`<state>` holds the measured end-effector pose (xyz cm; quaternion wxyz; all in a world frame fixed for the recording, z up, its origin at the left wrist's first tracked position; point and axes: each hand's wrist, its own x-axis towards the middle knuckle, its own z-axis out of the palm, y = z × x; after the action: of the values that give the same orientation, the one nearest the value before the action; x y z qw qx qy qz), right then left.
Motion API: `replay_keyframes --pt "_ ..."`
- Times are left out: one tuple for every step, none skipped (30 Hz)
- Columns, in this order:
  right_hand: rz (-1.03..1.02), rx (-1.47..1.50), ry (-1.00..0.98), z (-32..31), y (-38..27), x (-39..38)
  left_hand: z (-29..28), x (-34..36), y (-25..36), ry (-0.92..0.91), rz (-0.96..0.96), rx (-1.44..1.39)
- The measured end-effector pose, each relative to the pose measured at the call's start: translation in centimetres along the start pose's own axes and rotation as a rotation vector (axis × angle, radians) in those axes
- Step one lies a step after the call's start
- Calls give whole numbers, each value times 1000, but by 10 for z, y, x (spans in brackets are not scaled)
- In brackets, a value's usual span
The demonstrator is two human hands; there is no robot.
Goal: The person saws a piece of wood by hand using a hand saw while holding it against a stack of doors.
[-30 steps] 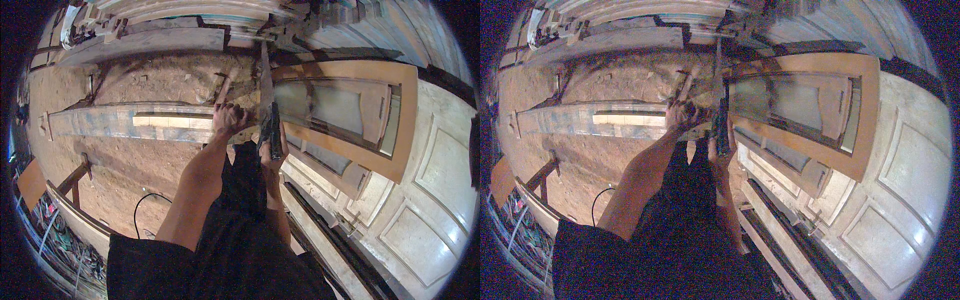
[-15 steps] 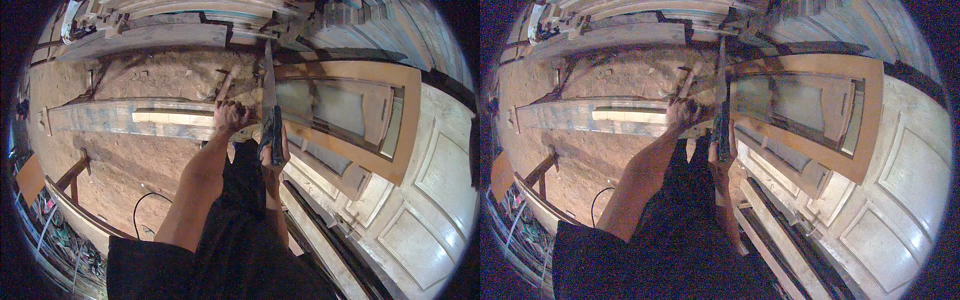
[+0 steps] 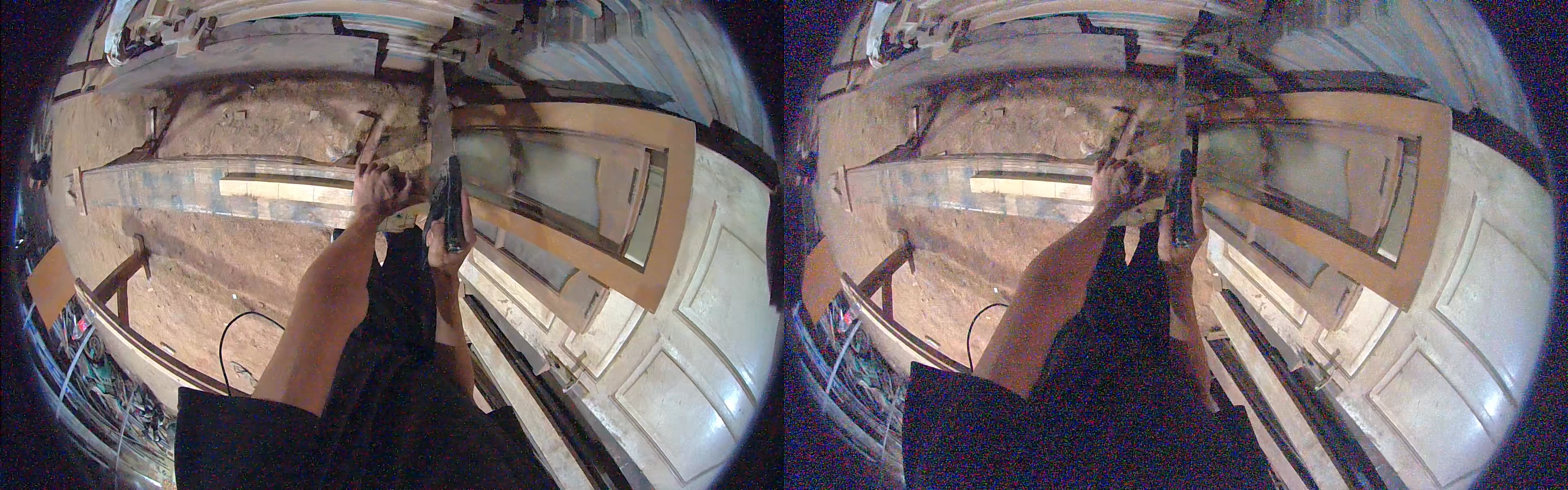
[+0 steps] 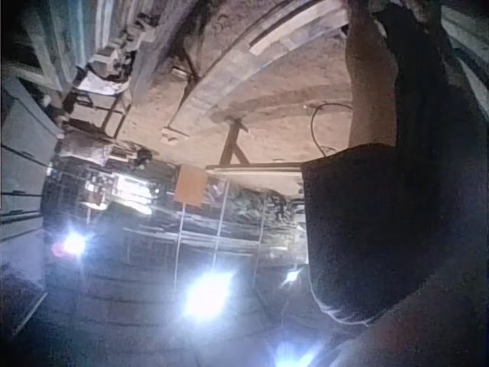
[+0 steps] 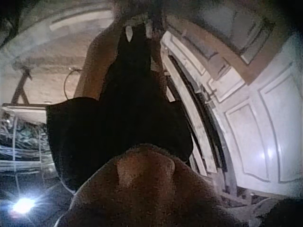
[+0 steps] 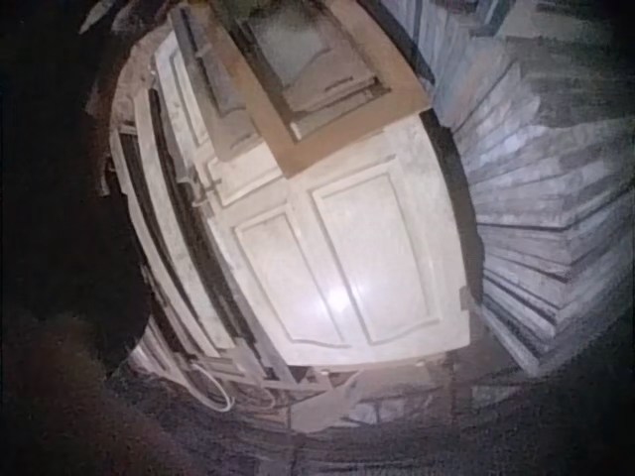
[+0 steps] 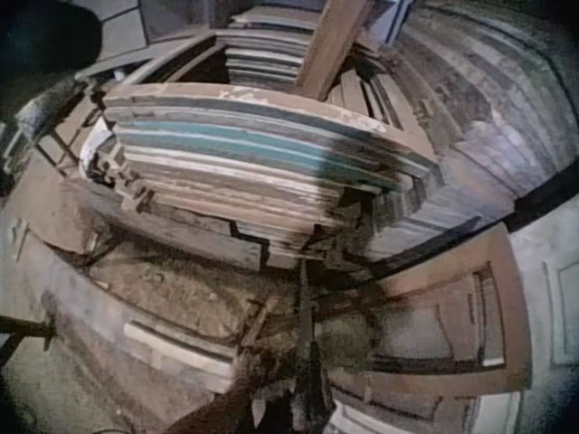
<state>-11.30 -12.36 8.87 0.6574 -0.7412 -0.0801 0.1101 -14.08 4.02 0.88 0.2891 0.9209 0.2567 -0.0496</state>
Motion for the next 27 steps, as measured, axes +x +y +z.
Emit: replay_keyframes --pt "32 -8 6 -1 -4 0 -5 2 3 -121 -54 -20" --pt "10 -21 6 1 -6 1 0 0 -3 -71 -38 -9" --pt "-10 -36 8 2 -8 2 10 -2 -11 -24 -22 0" --pt "-80 -62 12 3 -3 5 20 -5 -19 23 -4 9" --pt "-97 -70 17 -3 2 7 14 -1 -8 -54 -22 -13" --pt "-115 -77 23 -9 5 9 -4 6 10 -128 -37 -31" --pt "-59 -9 -37 0 6 4 -24 -1 4 -182 -111 -20" --pt "-35 11 -42 -1 6 4 -19 -2 2 -134 -90 -10" --pt "-10 31 -46 -1 5 3 -11 -4 -1 -87 -69 1" --pt "-1 36 -33 0 4 2 -6 -5 -3 -39 -49 13" --pt "12 36 -21 0 4 1 -6 -6 -2 -20 -54 35" --pt "24 39 -9 1 4 0 -6 -7 -1 -1 -60 58" --pt "36 40 -2 2 4 -1 -7 -8 0 18 -67 82" --pt "47 30 9 2 1 -1 -9 -5 4 -10 -80 74" --pt "59 19 20 0 -1 -1 -11 -2 8 -37 -93 67" --pt "76 0 27 -4 -7 -7 -12 0 10 -65 -106 60" --pt "89 -16 29 -5 -13 -12 -12 -1 9 -49 -90 53" --pt "99 -28 32 -5 -17 -15 -11 -2 7 -34 -73 45" --pt "101 -42 40 -6 -20 -17 -10 -2 6 -19 -54 37" --pt "114 -32 51 -5 -23 -17 -11 -1 7 -44 -68 48" --pt "124 -22 63 -5 -27 -16 -13 0 9 -71 -81 59" --pt "144 15 79 -4 -30 -15 -14 1 11 -98 -92 69" --pt "167 58 89 -2 -32 -15 -11 -1 8 -53 -80 49" --pt "153 45 60 -3 -29 -14 -7 -3 3 -9 -69 30" --pt "139 33 31 -5 -22 -13 -4 -5 -1 36 -57 11" --pt "130 28 10 -5 -14 -12 0 -7 -4 69 -50 30" --pt "122 22 -13 -5 -8 -11 2 -10 -7 103 -43 49"
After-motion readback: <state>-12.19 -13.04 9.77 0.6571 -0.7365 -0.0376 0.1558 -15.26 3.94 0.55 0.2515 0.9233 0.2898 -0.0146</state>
